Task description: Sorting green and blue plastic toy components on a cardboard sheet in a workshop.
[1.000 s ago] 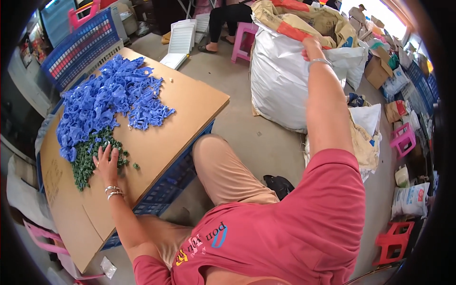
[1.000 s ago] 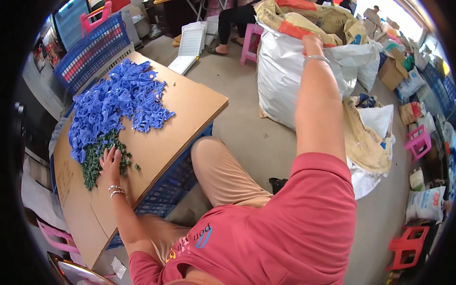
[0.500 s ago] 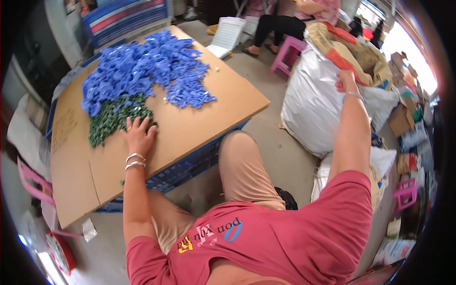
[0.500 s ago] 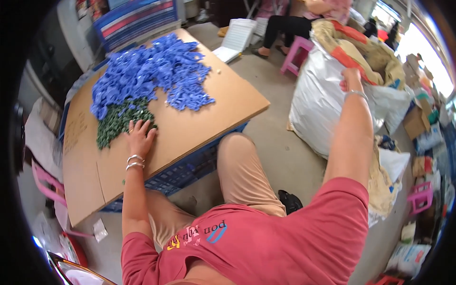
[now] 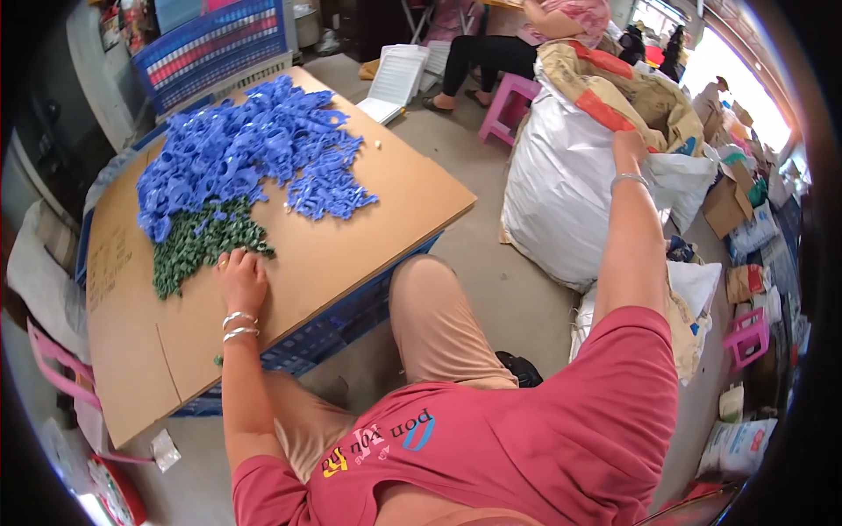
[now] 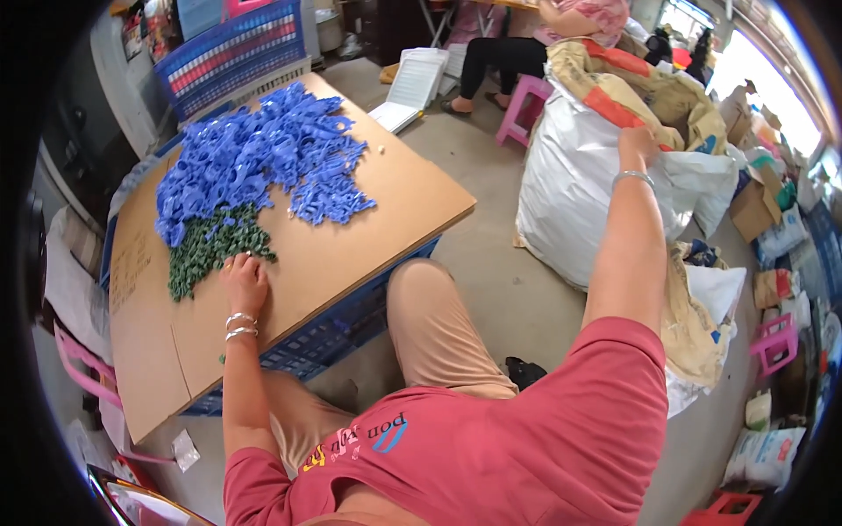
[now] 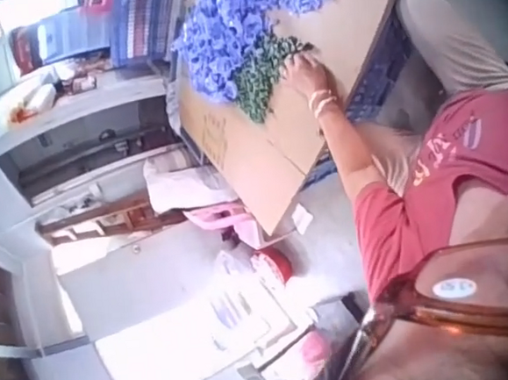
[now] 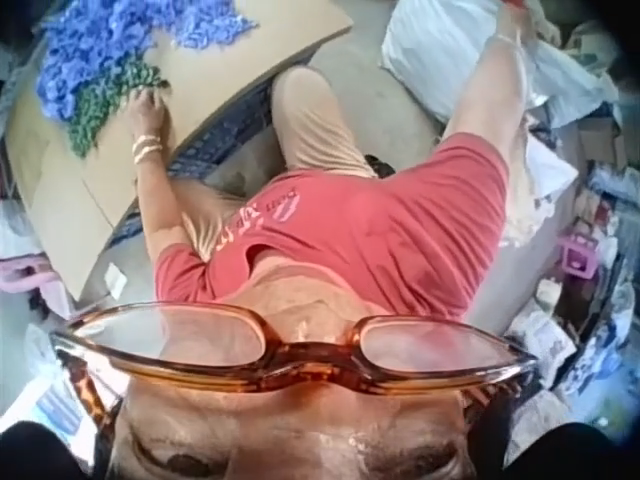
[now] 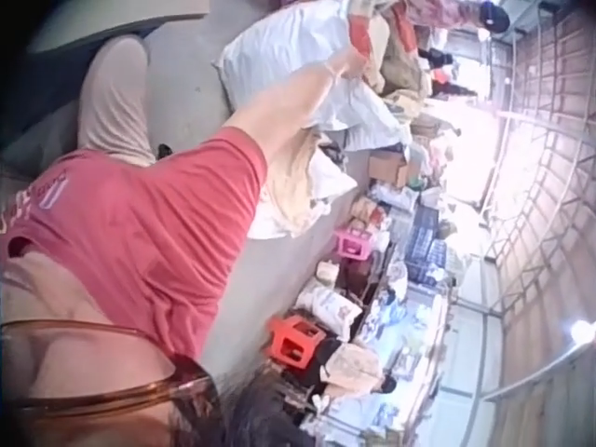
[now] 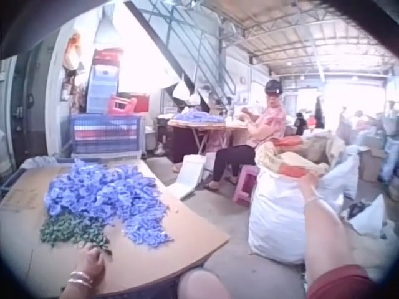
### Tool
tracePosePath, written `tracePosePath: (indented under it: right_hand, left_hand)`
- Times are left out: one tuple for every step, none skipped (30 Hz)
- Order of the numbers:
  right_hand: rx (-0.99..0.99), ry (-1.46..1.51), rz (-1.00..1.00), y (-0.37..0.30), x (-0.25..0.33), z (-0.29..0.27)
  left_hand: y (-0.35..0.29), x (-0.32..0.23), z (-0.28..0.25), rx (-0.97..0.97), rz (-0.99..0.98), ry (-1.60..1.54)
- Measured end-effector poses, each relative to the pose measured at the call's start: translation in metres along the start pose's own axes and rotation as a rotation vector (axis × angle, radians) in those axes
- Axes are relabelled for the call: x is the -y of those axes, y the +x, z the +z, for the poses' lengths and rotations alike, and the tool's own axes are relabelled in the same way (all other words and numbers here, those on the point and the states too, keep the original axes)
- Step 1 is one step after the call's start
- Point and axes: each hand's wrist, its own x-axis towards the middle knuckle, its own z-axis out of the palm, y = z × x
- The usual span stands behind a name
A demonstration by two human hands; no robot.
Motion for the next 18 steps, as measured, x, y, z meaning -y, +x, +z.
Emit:
tracePosePath:
  right_hand:
    - [0.013,-0.049,-0.054,0.007,-0.009,-0.001]
    - [0.009,-0.049,-0.041,0.006,-0.006,-0.008]
    - [0.023,-0.061,-0.102,-0.003,0.004,-0.022]
    - [0.038,-0.076,-0.159,-0.014,0.01,-0.03]
    - [-0.143,-0.21,-0.227,-0.025,0.01,-0.028]
    - [-0.32,-0.341,-0.3,-0.029,0.004,-0.016]
    - [-0.054,-0.258,-0.296,0.001,-0.017,0.011]
    - [0.213,-0.165,-0.288,0.03,-0.039,0.038]
    - [0.262,-0.166,-0.357,0.008,-0.039,0.059]
    - [0.299,-0.191,-0.414,-0.024,-0.048,0.07]
    - [0.146,-0.248,-0.481,-0.043,-0.072,0.091]
    - [0.0,-0.292,-0.554,-0.063,-0.086,0.113]
    - [0.228,-0.269,-0.463,-0.082,-0.077,0.102]
    - [0.45,-0.252,-0.361,-0.096,-0.068,0.084]
    - [0.465,-0.244,-0.351,-0.099,-0.068,0.086]
    - [0.48,-0.237,-0.341,-0.098,-0.07,0.088]
    - [0.51,-0.267,-0.375,-0.094,-0.071,0.088]
    - [0.512,-0.27,-0.364,-0.097,-0.069,0.081]
  left_hand:
    - [0.001,0.0,0.001,0.003,0.005,0.017]
    - [0.0,0.001,-0.002,0.021,0.003,0.022]
    - [-0.001,0.003,-0.001,0.029,-0.002,0.029]
    - [-0.002,0.006,-0.001,0.041,-0.002,0.033]
    - [-0.001,0.004,-0.003,0.086,-0.012,-0.001]
    - [-0.001,0.005,-0.005,0.079,0.002,-0.011]
    - [0.002,0.002,-0.002,0.069,0.029,-0.036]
    - [0.005,-0.002,0.0,0.066,0.042,-0.058]
    - [0.003,0.001,-0.006,0.087,0.029,-0.033]
    - [0.003,0.001,-0.002,0.112,0.029,-0.035]
    - [0.005,-0.002,-0.002,0.099,0.036,-0.03]
    - [0.004,0.001,-0.001,0.069,0.059,-0.02]
    - [0.002,0.004,0.0,0.048,0.081,-0.004]
    - [0.003,-0.003,-0.005,0.047,0.092,0.009]
    - [0.004,-0.004,-0.006,0.059,0.083,0.018]
    - [0.004,-0.004,-0.007,0.07,0.074,0.027]
    - [0.005,-0.005,-0.009,0.09,0.063,0.03]
    - [0.004,-0.005,-0.01,0.093,0.073,0.027]
